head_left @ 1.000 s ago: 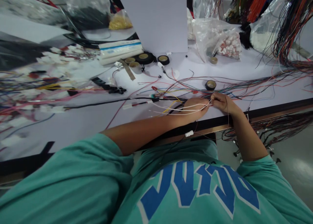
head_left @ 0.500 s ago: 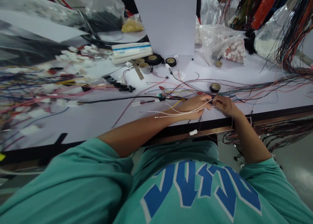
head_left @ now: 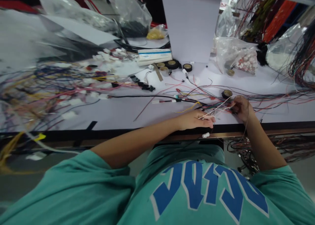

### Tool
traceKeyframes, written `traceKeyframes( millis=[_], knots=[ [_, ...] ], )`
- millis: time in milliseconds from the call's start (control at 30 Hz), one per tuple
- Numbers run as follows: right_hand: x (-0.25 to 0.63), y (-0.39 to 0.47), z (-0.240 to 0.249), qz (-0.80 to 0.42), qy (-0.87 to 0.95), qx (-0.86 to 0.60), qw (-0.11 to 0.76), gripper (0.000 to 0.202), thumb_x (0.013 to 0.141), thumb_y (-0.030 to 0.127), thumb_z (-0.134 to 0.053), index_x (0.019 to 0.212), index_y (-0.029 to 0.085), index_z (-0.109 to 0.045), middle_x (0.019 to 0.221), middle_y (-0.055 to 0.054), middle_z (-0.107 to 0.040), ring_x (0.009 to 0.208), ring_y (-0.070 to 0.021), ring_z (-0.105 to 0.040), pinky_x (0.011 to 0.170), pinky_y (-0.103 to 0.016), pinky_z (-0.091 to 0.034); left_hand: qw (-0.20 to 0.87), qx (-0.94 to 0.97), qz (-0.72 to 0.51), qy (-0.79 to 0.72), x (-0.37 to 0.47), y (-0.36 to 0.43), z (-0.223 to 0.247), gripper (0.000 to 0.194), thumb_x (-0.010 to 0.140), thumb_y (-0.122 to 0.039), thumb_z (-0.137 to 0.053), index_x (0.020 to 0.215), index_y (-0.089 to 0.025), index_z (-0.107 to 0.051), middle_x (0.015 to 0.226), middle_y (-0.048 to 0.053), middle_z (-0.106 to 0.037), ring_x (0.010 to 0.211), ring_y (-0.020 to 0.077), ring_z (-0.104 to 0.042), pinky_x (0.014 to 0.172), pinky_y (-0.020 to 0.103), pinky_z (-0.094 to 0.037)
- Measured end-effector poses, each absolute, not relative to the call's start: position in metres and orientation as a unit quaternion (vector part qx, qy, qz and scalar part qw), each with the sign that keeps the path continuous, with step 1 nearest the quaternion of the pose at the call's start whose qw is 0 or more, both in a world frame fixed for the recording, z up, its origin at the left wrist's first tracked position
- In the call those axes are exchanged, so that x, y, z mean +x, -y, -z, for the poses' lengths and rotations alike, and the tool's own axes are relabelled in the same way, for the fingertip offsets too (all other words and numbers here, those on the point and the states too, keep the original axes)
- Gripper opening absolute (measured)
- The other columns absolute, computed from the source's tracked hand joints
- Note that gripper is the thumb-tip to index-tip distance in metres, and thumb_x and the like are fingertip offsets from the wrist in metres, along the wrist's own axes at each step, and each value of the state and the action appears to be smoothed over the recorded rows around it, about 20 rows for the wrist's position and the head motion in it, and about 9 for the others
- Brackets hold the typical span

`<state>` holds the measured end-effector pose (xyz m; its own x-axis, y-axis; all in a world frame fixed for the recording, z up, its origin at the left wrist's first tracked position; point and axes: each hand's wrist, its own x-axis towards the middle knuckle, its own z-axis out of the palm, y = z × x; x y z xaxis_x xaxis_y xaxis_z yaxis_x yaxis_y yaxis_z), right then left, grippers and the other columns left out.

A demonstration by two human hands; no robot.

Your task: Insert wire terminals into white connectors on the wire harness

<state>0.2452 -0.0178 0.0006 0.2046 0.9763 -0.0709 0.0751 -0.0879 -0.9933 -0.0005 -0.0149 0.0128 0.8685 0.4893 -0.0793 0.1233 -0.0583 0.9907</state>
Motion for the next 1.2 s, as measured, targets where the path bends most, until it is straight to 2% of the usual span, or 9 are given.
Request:
traceKeyframes(
  millis=[300,433,567,667,800,933,1000,1067,1200],
  knots=[
    [0.198,0.037,-0.028,-0.051,0.857,-0.435,0.272,0.018,0.075,0.037,-0.058,0.078,0.02,-0.064,0.06,-0.002,-0.06,0.064,-0.0156,-0.052,0.068,-0.032,-0.037,0.854,0.311,-0.296,-0.294,0.0,0.022,-0.006,0.013,0.068,-0.017,-0.069,0.073,-0.012,-0.058,0.065,0.0,-0.063,0.058,0.0094,-0.062,0.06,0.022,-0.047],
    [0.193,0.036,-0.041,-0.263,0.814,-0.431,0.288,0.031,0.079,0.049,-0.051,0.076,0.021,-0.064,0.051,0.001,-0.052,0.046,-0.0105,-0.043,0.048,-0.026,-0.032,0.848,0.272,-0.302,-0.34,-0.001,0.025,-0.004,0.004,0.078,-0.011,-0.056,0.074,-0.013,-0.056,0.058,-0.002,-0.06,0.048,0.0065,-0.057,0.053,0.019,-0.045],
    [0.208,0.018,-0.047,-0.403,0.615,-0.465,0.493,0.038,0.077,0.058,-0.046,0.062,0.023,-0.052,0.036,0.009,-0.021,0.033,-0.0078,-0.019,0.038,-0.025,-0.018,0.834,0.284,-0.323,-0.346,-0.006,0.03,0.008,0.003,0.08,-0.016,-0.055,0.078,-0.014,-0.054,0.059,-0.002,-0.058,0.049,0.0066,-0.057,0.055,0.02,-0.047],
    [0.209,0.007,-0.054,-0.396,0.545,-0.488,0.555,0.032,0.075,0.054,-0.05,0.063,0.024,-0.048,0.037,0.009,-0.021,0.033,-0.0073,-0.017,0.037,-0.024,-0.015,0.817,0.392,-0.286,-0.31,-0.013,0.034,0.014,0.015,0.079,-0.025,-0.057,0.089,-0.014,-0.055,0.073,0.001,-0.061,0.058,0.0085,-0.061,0.059,0.022,-0.049],
    [0.182,0.005,-0.067,-0.343,0.631,-0.52,0.462,0.015,0.068,0.034,-0.061,0.071,0.02,-0.057,0.044,0.007,-0.035,0.039,-0.006,-0.027,0.041,-0.023,-0.018,0.67,0.705,-0.134,-0.191,-0.028,0.035,0.001,0.045,0.073,-0.016,-0.06,0.116,-0.018,-0.05,0.126,0.013,-0.05,0.087,0.0142,-0.063,0.074,0.027,-0.05],
    [0.137,-0.002,-0.073,-0.241,0.781,-0.499,0.288,0.014,0.074,0.029,-0.054,0.08,0.018,-0.062,0.05,0.004,-0.046,0.046,-0.008,-0.039,0.048,-0.023,-0.026,0.455,0.875,-0.064,-0.152,-0.042,0.039,-0.02,0.058,0.078,-0.015,-0.05,0.134,-0.017,-0.035,0.145,0.013,-0.029,0.133,0.0224,-0.029,0.1,0.034,-0.037],
    [0.114,-0.01,-0.069,-0.179,0.83,-0.476,0.229,0.014,0.076,0.027,-0.052,0.081,0.018,-0.062,0.058,0.001,-0.055,0.053,-0.0098,-0.045,0.053,-0.024,-0.029,0.384,0.906,-0.044,-0.172,-0.048,0.039,-0.027,0.053,0.078,-0.016,-0.048,0.131,-0.016,-0.04,0.142,0.013,-0.035,0.135,0.0237,-0.026,0.104,0.036,-0.033],
    [0.095,-0.018,-0.06,-0.133,0.853,-0.467,0.19,0.013,0.077,0.022,-0.05,0.08,0.018,-0.062,0.066,-0.002,-0.061,0.06,-0.0123,-0.05,0.056,-0.025,-0.03,0.357,0.918,-0.016,-0.174,-0.058,0.034,-0.034,0.045,0.077,-0.012,-0.046,0.121,-0.016,-0.052,0.132,0.012,-0.049,0.125,0.0228,-0.042,0.1,0.034,-0.036],
    [0.078,-0.029,-0.041,-0.13,0.859,-0.468,0.163,0.016,0.079,0.017,-0.046,0.071,0.017,-0.06,0.072,-0.006,-0.064,0.067,-0.0153,-0.054,0.061,-0.026,-0.033,0.422,0.883,0.052,-0.198,-0.086,0.002,-0.048,0.042,0.067,-0.003,-0.042,0.098,-0.02,-0.066,0.088,0.001,-0.07,0.077,0.0132,-0.063,0.073,0.022,-0.047]
  ],
)
